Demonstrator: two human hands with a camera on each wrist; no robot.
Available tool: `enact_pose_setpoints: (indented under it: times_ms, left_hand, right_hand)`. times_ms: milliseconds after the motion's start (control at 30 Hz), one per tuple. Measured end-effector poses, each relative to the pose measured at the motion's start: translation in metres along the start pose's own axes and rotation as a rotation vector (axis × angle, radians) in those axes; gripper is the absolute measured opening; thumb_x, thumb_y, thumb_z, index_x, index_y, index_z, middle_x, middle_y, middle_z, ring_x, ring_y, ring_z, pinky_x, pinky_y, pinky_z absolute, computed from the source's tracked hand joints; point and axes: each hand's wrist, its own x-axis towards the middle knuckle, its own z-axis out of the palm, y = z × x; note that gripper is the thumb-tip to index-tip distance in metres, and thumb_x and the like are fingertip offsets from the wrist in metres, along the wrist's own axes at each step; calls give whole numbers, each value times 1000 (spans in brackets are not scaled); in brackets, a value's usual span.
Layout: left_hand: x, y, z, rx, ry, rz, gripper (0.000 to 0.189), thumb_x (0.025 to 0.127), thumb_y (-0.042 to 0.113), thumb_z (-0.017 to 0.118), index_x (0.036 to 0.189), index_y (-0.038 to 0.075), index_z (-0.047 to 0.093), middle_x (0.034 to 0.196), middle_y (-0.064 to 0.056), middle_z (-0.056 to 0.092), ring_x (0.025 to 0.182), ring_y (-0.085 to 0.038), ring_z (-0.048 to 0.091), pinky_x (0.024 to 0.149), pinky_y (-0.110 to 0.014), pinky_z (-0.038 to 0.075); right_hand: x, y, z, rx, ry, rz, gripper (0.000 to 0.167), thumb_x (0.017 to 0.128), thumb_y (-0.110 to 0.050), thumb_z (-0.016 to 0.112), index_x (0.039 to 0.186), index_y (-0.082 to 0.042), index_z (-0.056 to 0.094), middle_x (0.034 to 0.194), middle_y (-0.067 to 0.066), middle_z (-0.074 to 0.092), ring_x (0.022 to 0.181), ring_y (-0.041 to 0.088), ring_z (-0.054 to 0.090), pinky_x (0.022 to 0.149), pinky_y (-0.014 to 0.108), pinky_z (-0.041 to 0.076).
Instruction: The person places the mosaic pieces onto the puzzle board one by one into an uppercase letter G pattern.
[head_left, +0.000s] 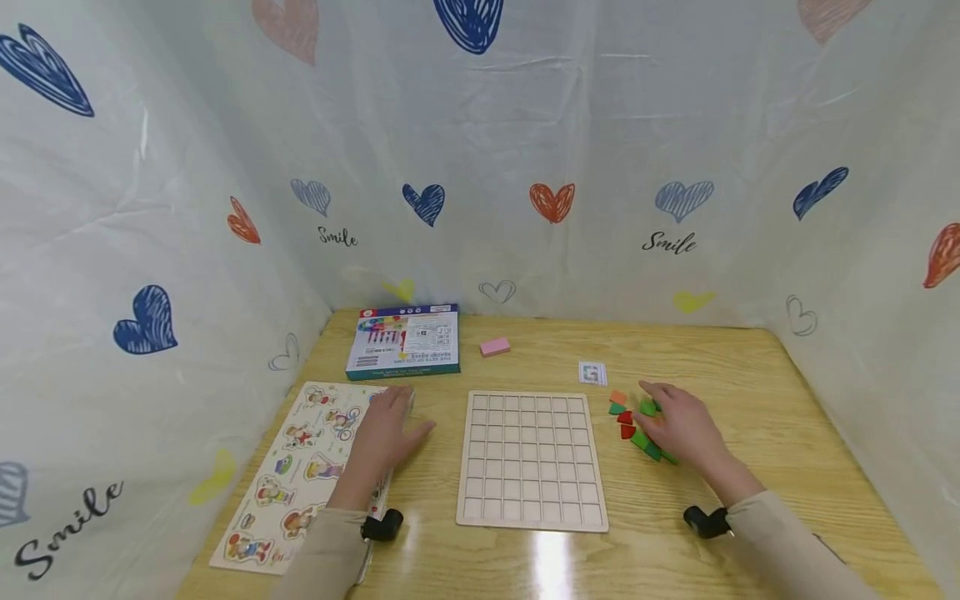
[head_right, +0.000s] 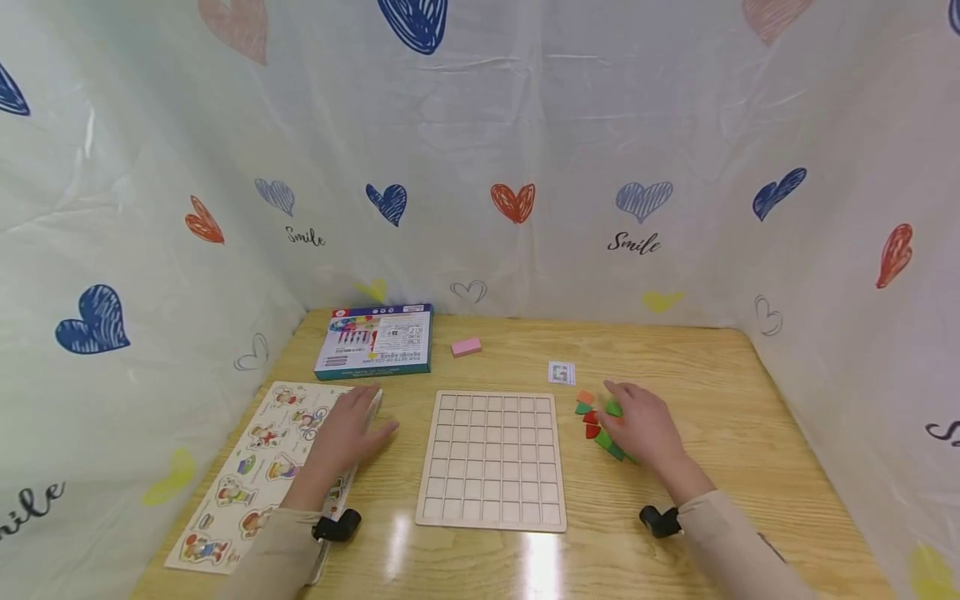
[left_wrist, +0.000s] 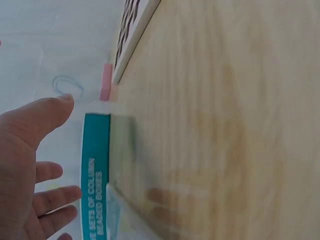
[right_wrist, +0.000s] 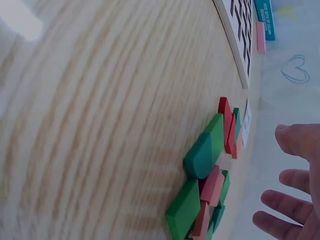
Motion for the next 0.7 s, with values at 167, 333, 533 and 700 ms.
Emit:
enact_pose_setpoints:
  times_ms: [167, 333, 533, 700]
  left_hand:
    - [-7, 11, 13, -68, -5, 2, 78, 90, 49, 74, 150, 4, 49, 148, -20, 51, 140, -39, 44, 115, -54, 38]
    - [-13, 22, 19, -120, -30, 4, 76, 91, 46, 74, 150, 5, 50, 148, -19, 51, 140, -40, 44, 115, -54, 39]
    - [-20, 31, 29, -153, -60, 15, 72, 93, 46, 72, 149, 6, 51, 149, -17, 50, 140, -38, 44, 115, -54, 39]
    - [-23, 35, 36, -235, -71, 30, 64, 93, 45, 73, 144, 9, 57, 150, -15, 50, 141, -36, 44, 115, -53, 38]
  right_hand:
    - [-2, -4, 7, 47, -20, 32, 56, 96, -27, 72, 142, 2, 56, 134, 30, 59, 120, 52, 55, 98, 70, 44]
    - [-3, -8, 13, 72, -19, 28, 50, 95, -24, 72, 137, 1, 61, 128, 28, 62, 113, 51, 59, 96, 70, 45]
    - [-3, -11, 21, 77, 4, 18, 47, 93, -22, 76, 131, 3, 65, 117, 23, 67, 88, 36, 65, 82, 58, 53]
    - [2, -11, 28, 87, 20, 28, 43, 93, -20, 74, 128, 5, 66, 112, 22, 68, 89, 35, 64, 81, 57, 53]
